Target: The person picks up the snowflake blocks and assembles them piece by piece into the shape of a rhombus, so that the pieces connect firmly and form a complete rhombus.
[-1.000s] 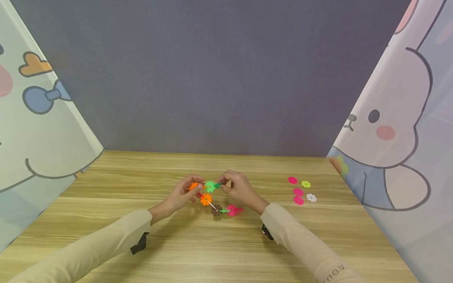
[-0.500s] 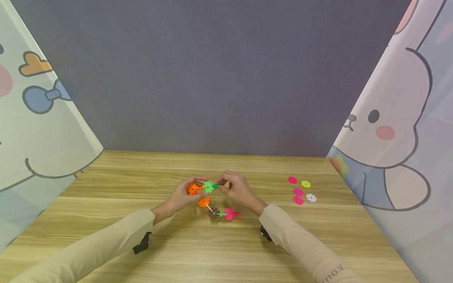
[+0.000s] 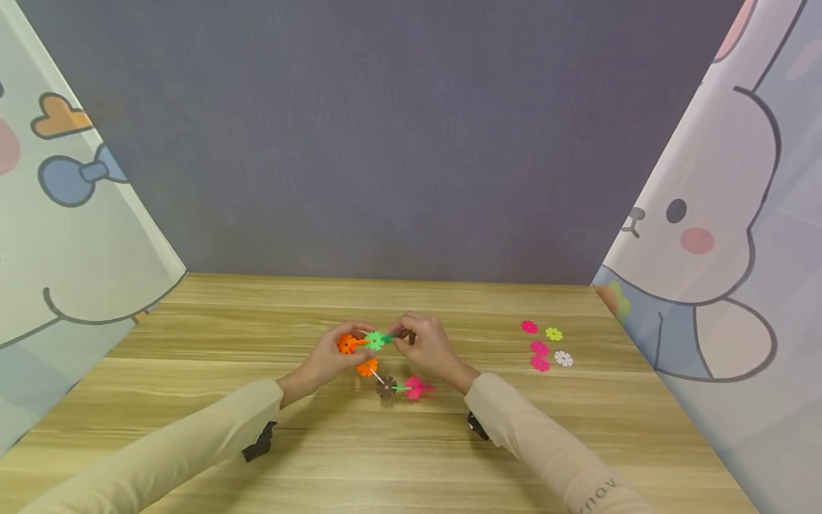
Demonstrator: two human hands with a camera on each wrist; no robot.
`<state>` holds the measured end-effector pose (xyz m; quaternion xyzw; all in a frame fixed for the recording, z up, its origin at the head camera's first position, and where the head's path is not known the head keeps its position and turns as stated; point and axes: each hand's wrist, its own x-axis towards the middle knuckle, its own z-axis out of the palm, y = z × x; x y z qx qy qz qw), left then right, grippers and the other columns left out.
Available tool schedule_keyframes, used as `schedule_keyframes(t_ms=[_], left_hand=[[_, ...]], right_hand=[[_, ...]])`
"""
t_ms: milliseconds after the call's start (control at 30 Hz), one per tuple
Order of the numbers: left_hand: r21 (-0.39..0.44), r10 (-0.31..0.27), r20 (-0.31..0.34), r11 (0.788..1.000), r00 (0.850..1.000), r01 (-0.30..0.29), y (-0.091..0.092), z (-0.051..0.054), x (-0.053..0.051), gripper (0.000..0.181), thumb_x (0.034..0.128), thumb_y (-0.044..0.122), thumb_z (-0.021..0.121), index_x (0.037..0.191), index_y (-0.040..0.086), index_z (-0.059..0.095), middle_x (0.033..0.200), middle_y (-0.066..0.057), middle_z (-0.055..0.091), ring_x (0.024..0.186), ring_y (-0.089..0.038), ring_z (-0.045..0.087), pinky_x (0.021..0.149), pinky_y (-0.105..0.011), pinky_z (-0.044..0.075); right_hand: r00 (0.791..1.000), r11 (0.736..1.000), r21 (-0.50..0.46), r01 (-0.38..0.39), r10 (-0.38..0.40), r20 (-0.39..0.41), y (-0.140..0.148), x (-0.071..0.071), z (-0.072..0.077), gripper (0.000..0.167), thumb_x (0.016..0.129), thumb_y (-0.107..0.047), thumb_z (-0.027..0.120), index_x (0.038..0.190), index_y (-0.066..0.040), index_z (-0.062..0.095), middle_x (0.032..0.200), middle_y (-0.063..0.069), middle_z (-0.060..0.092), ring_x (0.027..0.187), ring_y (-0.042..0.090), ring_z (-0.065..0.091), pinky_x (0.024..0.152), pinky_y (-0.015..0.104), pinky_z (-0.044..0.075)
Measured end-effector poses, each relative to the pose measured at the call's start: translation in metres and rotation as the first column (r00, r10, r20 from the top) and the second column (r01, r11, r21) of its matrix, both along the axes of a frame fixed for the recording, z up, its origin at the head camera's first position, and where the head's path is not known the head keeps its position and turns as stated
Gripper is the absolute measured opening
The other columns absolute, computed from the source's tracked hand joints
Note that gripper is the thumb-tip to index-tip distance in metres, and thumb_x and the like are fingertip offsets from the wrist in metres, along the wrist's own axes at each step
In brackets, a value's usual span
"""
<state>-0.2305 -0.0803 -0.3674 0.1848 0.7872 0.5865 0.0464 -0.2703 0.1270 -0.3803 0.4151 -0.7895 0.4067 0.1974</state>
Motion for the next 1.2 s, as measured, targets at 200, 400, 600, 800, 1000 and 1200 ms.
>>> schedule_keyframes(t_ms=[200, 400, 600, 800, 1000, 1200], left_hand=[[-0.007, -0.002, -0.014, 1.0, 1.0, 0.002, -0.001, 0.0, 0.0, 0.039, 0.0815, 0.004, 0.065, 0.119, 0.0, 0.054, 0.111, -0.021, 0.054, 0.079, -0.012, 0.052, 0.066, -0.021, 0.048], [-0.019, -0.001, -0.02, 1.0, 1.0, 0.0, -0.002, 0.0, 0.002, 0.038, 0.0814, 0.004, 0.066, 0.118, -0.001, 0.055, 0.11, -0.021, 0.054, 0.081, -0.013, 0.051, 0.066, -0.022, 0.048], [-0.017, 0.003, 0.0, 1.0, 1.0, -0.003, -0.002, 0.002, 0.002, 0.038, 0.0816, 0.005, 0.066, 0.118, 0.0, 0.055, 0.111, -0.021, 0.054, 0.077, -0.012, 0.049, 0.064, -0.024, 0.048], [0.007, -0.024, 0.024, 1.0, 0.999, 0.024, -0.002, 0.0, 0.0, 0.038, 0.0816, 0.003, 0.065, 0.117, -0.002, 0.054, 0.109, -0.022, 0.053, 0.076, -0.01, 0.054, 0.064, -0.028, 0.051], [0.011, -0.004, 0.019, 1.0, 1.0, 0.004, -0.004, -0.02, -0.012, 0.039, 0.0806, 0.008, 0.068, 0.117, 0.002, 0.055, 0.109, -0.019, 0.054, 0.079, -0.01, 0.057, 0.067, -0.021, 0.051], [-0.005, 0.008, 0.004, 1.0, 1.0, -0.008, -0.006, -0.029, -0.017, 0.038, 0.08, 0.013, 0.069, 0.115, 0.007, 0.056, 0.108, -0.016, 0.055, 0.076, -0.011, 0.055, 0.063, -0.022, 0.05]], right_hand=[[1.0, 1.0, -0.005, 0.017, -0.017, -0.004, -0.002, 0.002, -0.003, 0.013, 0.072, 0.01, 0.068, 0.08, 0.0, 0.065, 0.077, 0.008, 0.067, 0.061, 0.01, 0.059, 0.055, 0.019, 0.05], [1.0, 1.0, -0.007, 0.016, -0.016, 0.02, -0.003, 0.002, -0.004, 0.013, 0.073, 0.01, 0.068, 0.08, 0.0, 0.065, 0.076, 0.008, 0.067, 0.06, 0.009, 0.058, 0.055, 0.019, 0.05], [0.998, 1.0, -0.022, 0.007, -0.005, 0.062, -0.004, 0.004, -0.004, 0.011, 0.075, 0.007, 0.069, 0.082, 0.0, 0.066, 0.078, 0.01, 0.067, 0.06, 0.015, 0.059, 0.057, 0.023, 0.052], [0.997, 1.0, -0.022, -0.002, 0.003, 0.078, -0.005, 0.004, -0.004, 0.01, 0.074, 0.008, 0.069, 0.081, 0.001, 0.065, 0.077, 0.012, 0.066, 0.06, 0.018, 0.06, 0.057, 0.025, 0.052], [0.996, 1.0, -0.015, -0.015, 0.016, 0.084, -0.007, 0.004, -0.003, 0.01, 0.074, 0.008, 0.069, 0.081, 0.001, 0.065, 0.078, 0.012, 0.067, 0.062, 0.02, 0.06, 0.059, 0.026, 0.053], [0.995, 0.999, 0.027, -0.018, 0.015, 0.097, -0.006, 0.001, -0.005, 0.012, 0.076, 0.006, 0.068, 0.083, -0.003, 0.065, 0.081, 0.008, 0.067, 0.069, 0.017, 0.062, 0.06, 0.022, 0.052]])
